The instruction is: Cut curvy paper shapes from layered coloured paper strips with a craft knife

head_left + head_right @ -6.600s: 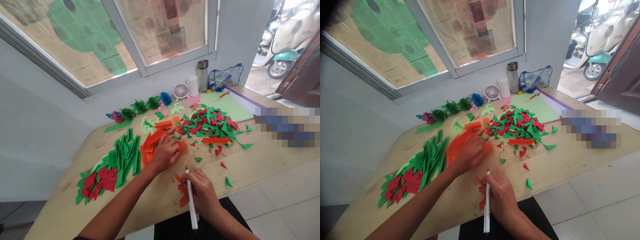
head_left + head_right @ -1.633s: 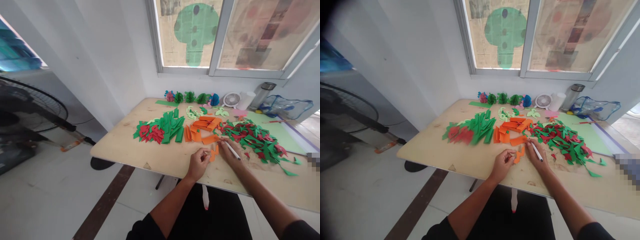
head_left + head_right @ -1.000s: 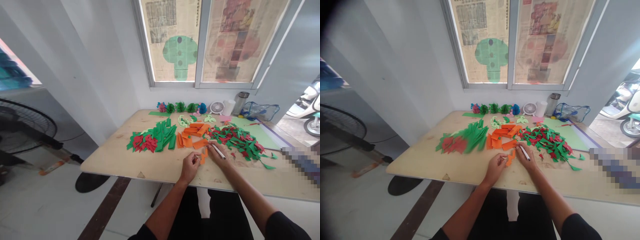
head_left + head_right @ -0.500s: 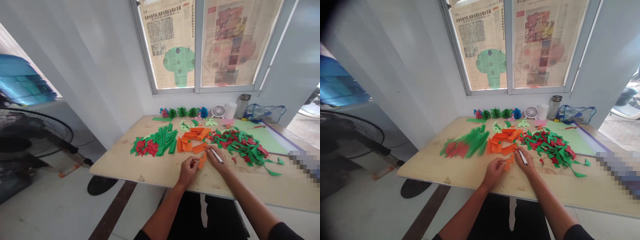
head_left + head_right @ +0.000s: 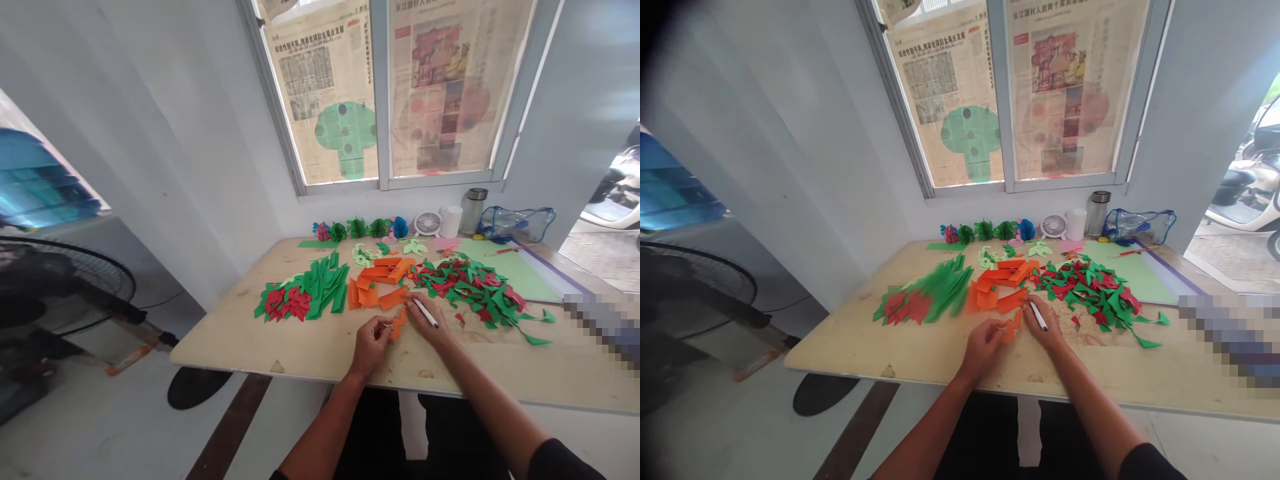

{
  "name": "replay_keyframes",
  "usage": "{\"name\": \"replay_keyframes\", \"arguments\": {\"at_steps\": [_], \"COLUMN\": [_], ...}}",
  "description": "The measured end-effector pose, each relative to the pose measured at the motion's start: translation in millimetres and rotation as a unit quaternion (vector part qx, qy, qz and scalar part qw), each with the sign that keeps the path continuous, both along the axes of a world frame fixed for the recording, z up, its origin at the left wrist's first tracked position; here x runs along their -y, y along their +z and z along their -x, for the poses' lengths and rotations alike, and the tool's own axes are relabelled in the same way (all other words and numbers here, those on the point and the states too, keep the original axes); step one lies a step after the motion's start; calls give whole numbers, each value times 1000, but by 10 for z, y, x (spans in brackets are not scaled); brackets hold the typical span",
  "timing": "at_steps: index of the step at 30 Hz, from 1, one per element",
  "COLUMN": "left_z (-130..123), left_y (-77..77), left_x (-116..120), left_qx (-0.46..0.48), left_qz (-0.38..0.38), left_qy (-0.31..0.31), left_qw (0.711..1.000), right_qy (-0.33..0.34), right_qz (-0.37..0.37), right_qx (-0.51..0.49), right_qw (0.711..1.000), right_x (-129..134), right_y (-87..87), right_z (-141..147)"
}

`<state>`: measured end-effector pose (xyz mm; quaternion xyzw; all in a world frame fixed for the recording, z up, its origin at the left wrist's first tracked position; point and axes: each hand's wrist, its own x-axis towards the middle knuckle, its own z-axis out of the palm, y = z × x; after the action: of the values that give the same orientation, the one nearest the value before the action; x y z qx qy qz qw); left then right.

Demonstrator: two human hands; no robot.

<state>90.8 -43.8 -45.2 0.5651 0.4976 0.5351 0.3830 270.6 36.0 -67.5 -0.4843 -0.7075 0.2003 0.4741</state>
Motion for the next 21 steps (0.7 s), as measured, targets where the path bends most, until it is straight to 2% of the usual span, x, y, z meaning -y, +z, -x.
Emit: {"name": "replay_keyframes", "arguments": {"at_steps": [8,21], "left_z": [-2,3], "left_y": [-15,10], "left_x": [6,4], "left_qx": [1,-3], "left_qz": [-6,-1], "left_qy": [4,9], "left_qw": [1000,1000], "right_qy": [11,4], "right_qz": [-6,-7], "right_qx": [7,-3], "right_qw": [1000,1000], "right_x": [-18,68], "right_y": [-26,59], "right_z": [-14,32]}}
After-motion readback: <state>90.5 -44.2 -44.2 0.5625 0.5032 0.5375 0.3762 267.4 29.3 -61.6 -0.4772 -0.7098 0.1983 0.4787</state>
